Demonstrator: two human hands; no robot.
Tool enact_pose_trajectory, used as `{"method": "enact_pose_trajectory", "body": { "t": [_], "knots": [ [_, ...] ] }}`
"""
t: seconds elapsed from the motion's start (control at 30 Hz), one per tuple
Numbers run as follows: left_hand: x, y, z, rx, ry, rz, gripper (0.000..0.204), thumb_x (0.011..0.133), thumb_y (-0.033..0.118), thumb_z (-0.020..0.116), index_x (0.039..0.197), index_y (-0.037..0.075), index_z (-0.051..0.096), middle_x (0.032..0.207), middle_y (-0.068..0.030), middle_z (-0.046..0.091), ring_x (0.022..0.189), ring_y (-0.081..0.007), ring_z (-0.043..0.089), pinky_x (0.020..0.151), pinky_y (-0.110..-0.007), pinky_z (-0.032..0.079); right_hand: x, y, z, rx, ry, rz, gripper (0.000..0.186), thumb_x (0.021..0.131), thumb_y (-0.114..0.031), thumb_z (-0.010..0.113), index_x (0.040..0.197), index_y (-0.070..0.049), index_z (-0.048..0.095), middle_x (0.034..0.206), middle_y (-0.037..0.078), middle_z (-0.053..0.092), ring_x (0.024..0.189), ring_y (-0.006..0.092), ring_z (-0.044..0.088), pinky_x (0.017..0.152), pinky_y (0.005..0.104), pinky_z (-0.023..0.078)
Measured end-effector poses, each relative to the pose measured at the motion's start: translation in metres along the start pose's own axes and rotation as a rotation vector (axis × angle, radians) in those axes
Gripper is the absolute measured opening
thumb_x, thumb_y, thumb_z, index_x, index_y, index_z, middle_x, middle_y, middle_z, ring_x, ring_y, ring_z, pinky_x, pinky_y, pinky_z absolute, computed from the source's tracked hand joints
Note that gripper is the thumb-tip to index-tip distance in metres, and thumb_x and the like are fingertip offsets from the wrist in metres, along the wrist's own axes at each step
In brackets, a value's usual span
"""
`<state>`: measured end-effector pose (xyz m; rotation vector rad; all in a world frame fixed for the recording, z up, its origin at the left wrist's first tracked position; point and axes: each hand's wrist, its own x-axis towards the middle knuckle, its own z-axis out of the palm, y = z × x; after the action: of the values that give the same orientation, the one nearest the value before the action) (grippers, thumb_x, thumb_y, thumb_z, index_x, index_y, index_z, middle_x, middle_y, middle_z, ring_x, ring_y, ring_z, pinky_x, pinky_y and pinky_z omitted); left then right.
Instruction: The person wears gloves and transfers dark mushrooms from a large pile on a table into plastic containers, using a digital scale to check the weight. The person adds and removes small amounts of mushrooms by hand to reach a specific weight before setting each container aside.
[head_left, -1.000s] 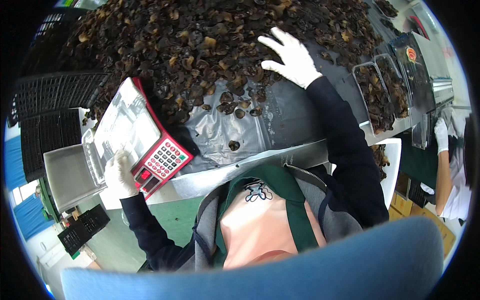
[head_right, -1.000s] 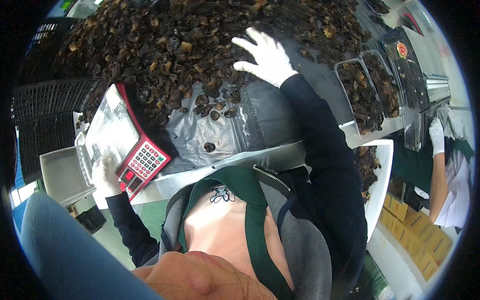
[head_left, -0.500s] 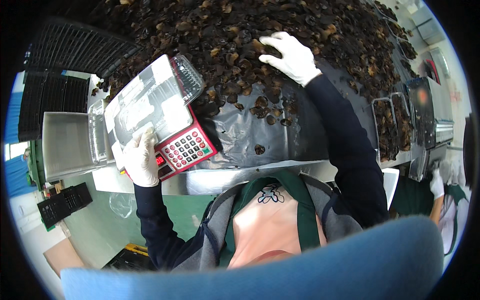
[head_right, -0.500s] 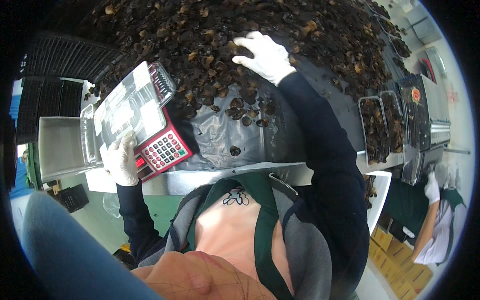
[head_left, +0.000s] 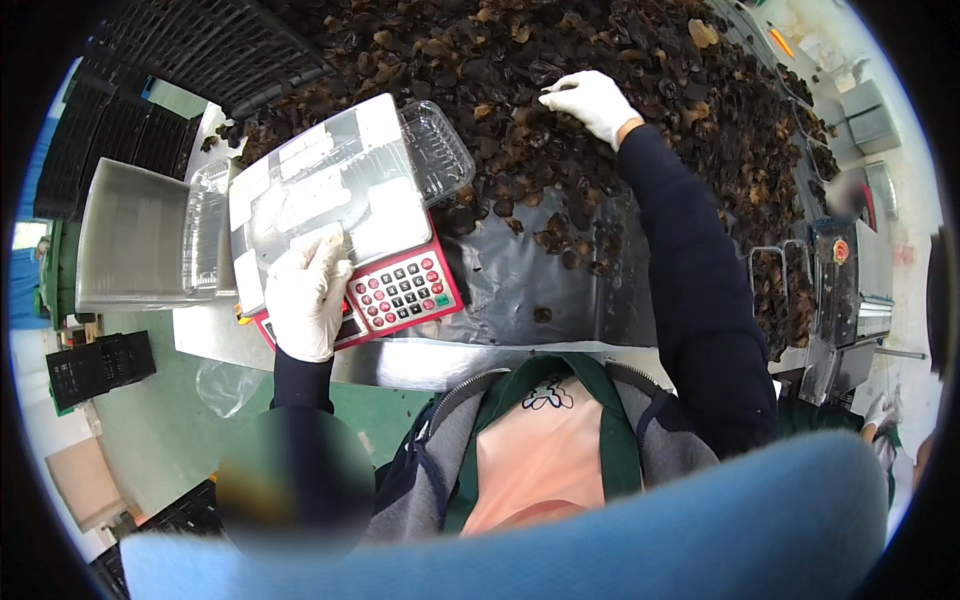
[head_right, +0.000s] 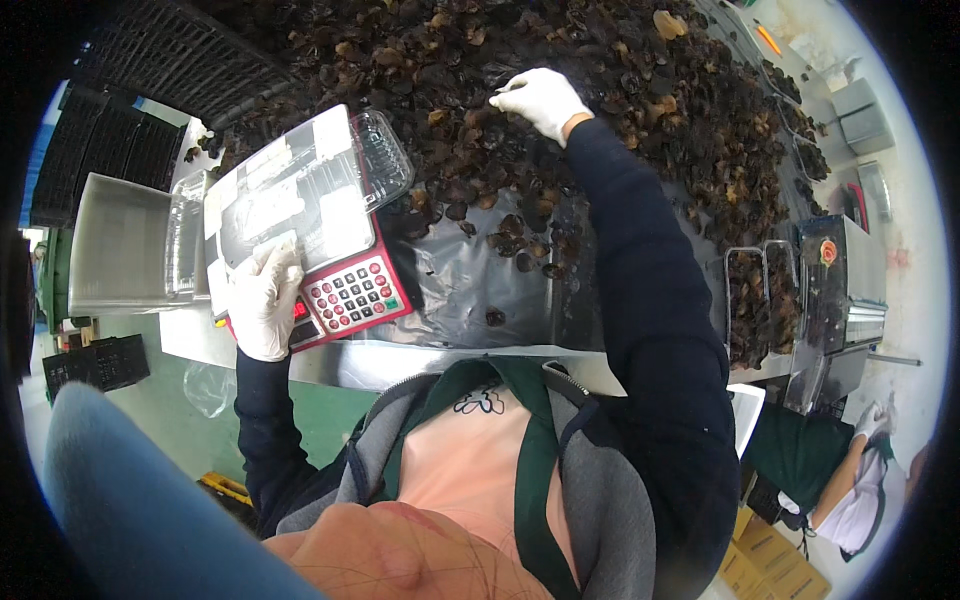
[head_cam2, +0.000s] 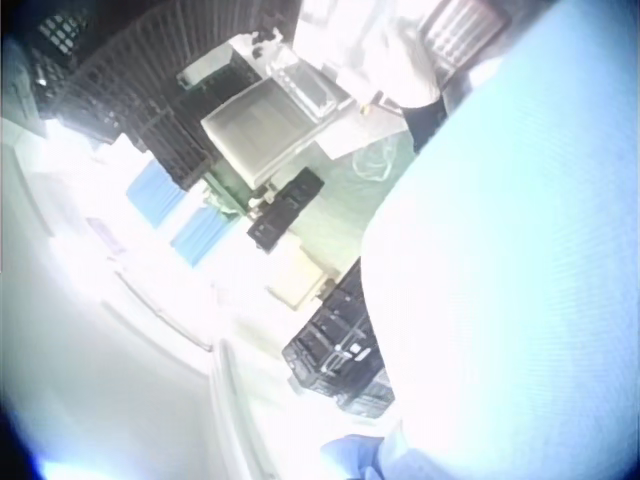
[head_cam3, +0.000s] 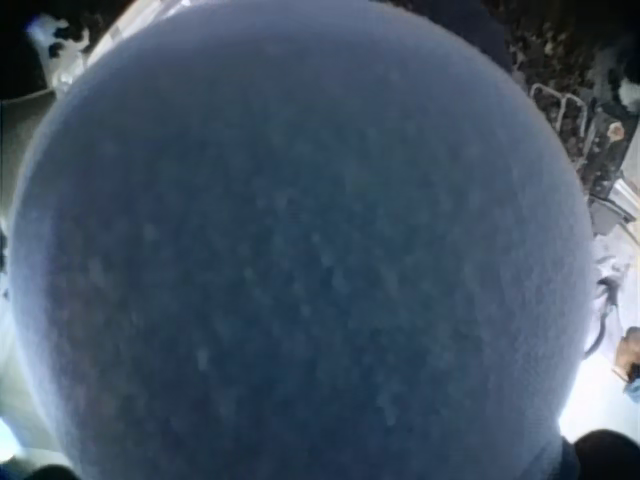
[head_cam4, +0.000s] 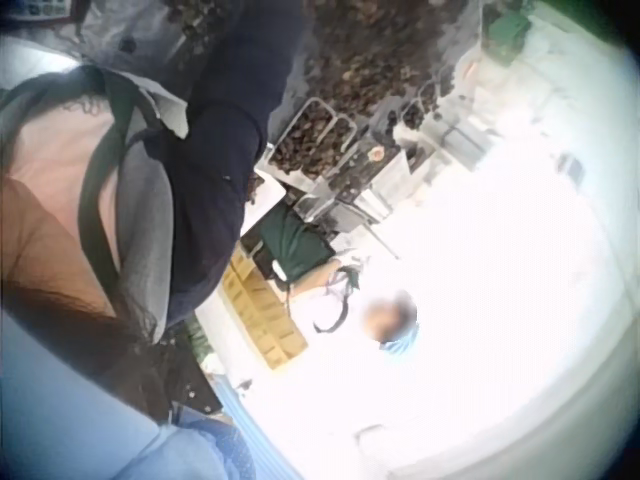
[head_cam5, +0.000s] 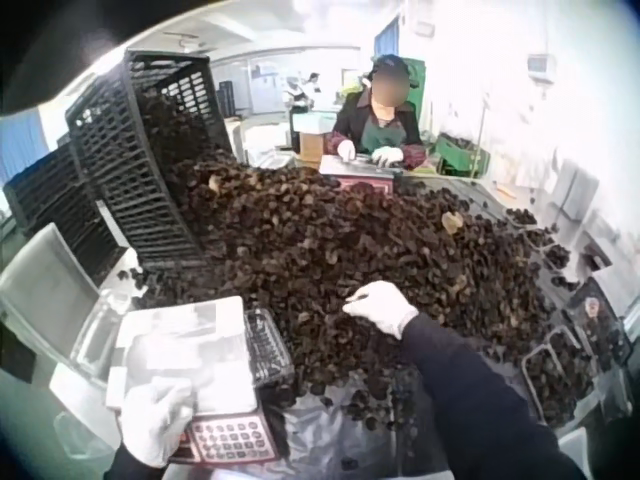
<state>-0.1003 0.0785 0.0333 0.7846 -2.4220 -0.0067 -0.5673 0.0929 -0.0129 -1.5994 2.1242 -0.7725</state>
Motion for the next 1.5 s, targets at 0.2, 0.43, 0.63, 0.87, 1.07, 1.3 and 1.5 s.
{"method": "enact_pose_trajectory", "body": {
  "t": [0.2, 0.43, 0.63, 0.87, 1.07, 1.3, 1.5],
  "knots": [
    [0.005, -0.018, -0.022, -0.044, -0.012, -0.191, 0.038, 0.090, 0.014, 0.071, 0.127, 0.005, 0.069, 0.117, -0.0179, 0.069, 0.106, -0.0334, 0.064, 0.095, -0.042, 0.050, 0.002, 0.006, -0.040, 1.086, -0.249, -0.027, 0.038, 0.104, -0.023, 0.057, 0.135, -0.003, 0.065, 0.131, 0.007, 0.069, 0.117, 0.0144, 0.064, 0.099, 0.0264, 0.051],
    [0.010, -0.059, -0.011, -0.284, -0.041, -0.391, 0.062, 0.092, 0.034, 0.073, 0.143, 0.003, 0.056, 0.137, -0.0213, 0.062, 0.124, -0.0322, 0.064, 0.106, -0.038, 0.048, 0.002, -0.077, -0.009, 1.341, -0.405, -0.200, 0.038, 0.105, -0.020, 0.057, 0.137, 0.000, 0.062, 0.137, 0.011, 0.065, 0.122, 0.0193, 0.064, 0.103, 0.0283, 0.050],
    [0.028, -0.045, -0.021, -0.281, -0.057, -0.392, 0.092, 0.079, 0.040, 0.086, 0.150, -0.002, 0.045, 0.143, -0.0246, 0.057, 0.132, -0.0307, 0.059, 0.111, -0.037, 0.046, 0.032, -0.200, 0.030, 0.602, -0.530, -0.280, 0.031, 0.093, -0.027, 0.077, 0.115, -0.005, 0.074, 0.102, 0.002, 0.072, 0.089, 0.0097, 0.064, 0.079, 0.0252, 0.052],
    [0.046, -0.038, 0.000, -0.689, -0.067, -0.298, 0.114, 0.068, 0.051, 0.091, 0.153, -0.003, 0.038, 0.142, -0.0267, 0.053, 0.134, -0.0387, 0.051, 0.113, -0.046, 0.040, 0.008, -0.242, 0.085, -0.003, -0.505, -0.830, 0.086, 0.072, -0.052, 0.085, 0.143, -0.011, 0.056, 0.144, 0.021, 0.056, 0.132, 0.0358, 0.054, 0.113, 0.0425, 0.042],
    [0.028, -0.048, 0.005, -0.406, -0.133, -0.369, 0.107, 0.069, 0.043, 0.090, 0.150, -0.007, 0.041, 0.136, -0.0264, 0.057, 0.126, -0.0388, 0.055, 0.110, -0.045, 0.043, -0.007, -0.193, 0.048, 0.170, -0.283, -0.774, 0.079, 0.077, -0.031, 0.085, 0.147, -0.017, 0.051, 0.149, 0.012, 0.053, 0.133, 0.0321, 0.054, 0.115, 0.0400, 0.043],
    [0.048, -0.045, 0.003, -0.360, -0.173, -0.278, 0.109, 0.072, 0.047, 0.088, 0.155, 0.000, 0.037, 0.144, -0.0259, 0.053, 0.131, -0.0372, 0.052, 0.110, -0.045, 0.043, -0.020, -0.164, 0.070, -0.029, -0.158, -0.891, 0.057, 0.089, -0.029, 0.073, 0.143, -0.019, 0.056, 0.143, 0.013, 0.059, 0.131, 0.0343, 0.054, 0.115, 0.0463, 0.039],
    [0.064, -0.028, 0.006, -0.063, -0.292, -0.072, 0.074, 0.095, 0.042, 0.066, 0.152, 0.002, 0.042, 0.151, -0.0233, 0.049, 0.140, -0.0390, 0.046, 0.118, -0.045, 0.035, -0.024, -0.142, 0.020, 0.649, -0.066, -0.634, 0.050, 0.099, -0.038, 0.067, 0.142, -0.014, 0.060, 0.148, 0.014, 0.055, 0.139, 0.0275, 0.050, 0.117, 0.0379, 0.038]
  ]
}}
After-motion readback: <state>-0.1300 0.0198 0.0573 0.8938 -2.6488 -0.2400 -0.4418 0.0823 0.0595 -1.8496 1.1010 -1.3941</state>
